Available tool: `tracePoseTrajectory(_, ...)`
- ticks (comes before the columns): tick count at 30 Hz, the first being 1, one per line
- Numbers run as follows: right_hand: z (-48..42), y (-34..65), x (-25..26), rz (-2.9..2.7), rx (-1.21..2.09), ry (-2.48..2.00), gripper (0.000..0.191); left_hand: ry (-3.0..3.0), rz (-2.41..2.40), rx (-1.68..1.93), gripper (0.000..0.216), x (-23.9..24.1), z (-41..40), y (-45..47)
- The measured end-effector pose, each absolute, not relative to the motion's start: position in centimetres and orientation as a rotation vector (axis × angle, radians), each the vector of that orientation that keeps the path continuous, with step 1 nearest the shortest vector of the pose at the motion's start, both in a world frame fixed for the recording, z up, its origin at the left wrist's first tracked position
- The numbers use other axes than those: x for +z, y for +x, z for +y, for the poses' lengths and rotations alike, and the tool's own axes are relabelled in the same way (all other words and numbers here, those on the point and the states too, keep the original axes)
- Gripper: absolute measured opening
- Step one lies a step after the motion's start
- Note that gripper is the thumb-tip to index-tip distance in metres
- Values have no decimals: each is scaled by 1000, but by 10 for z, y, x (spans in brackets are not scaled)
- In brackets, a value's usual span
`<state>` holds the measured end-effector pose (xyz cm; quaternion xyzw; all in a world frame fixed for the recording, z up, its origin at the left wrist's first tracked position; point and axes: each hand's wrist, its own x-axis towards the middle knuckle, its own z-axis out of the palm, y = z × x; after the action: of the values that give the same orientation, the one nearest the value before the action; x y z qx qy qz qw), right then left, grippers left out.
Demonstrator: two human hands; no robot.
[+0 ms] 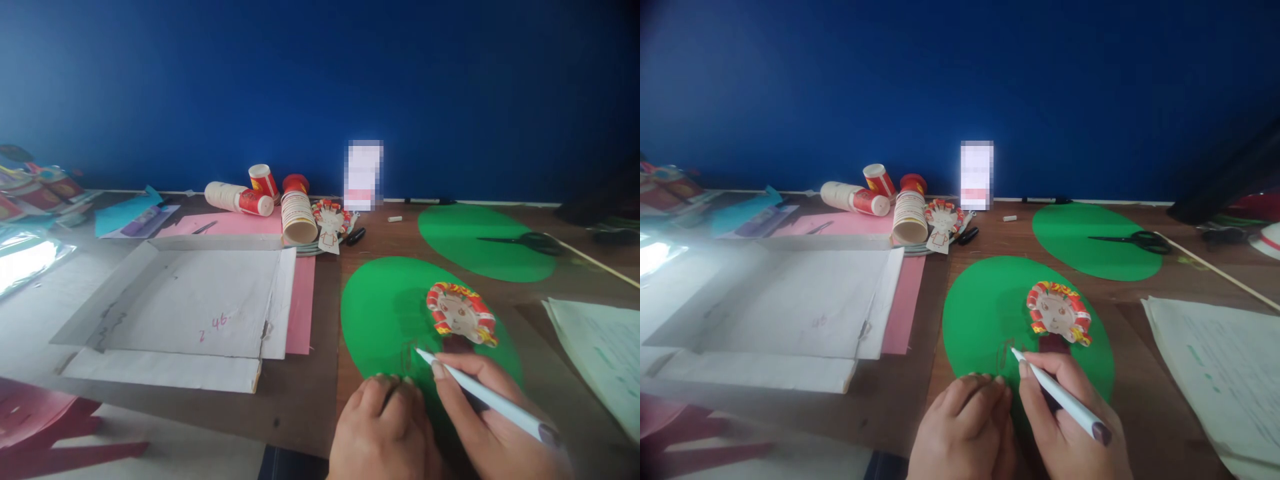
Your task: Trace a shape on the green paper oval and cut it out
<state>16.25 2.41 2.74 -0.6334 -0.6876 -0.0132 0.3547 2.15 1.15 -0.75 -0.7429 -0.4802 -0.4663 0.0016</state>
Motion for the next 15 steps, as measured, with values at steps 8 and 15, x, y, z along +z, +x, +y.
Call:
tracePoseTrajectory(8, 24, 162, 26, -1796, -46, -1635, 23, -2392, -1441, -1394, 16, -9, 13, 17)
tracePoseTrajectory(15, 25, 161, 30, -1787, -52, -1648, 26, -2418, -1369, -1399, 18, -7, 16, 12)
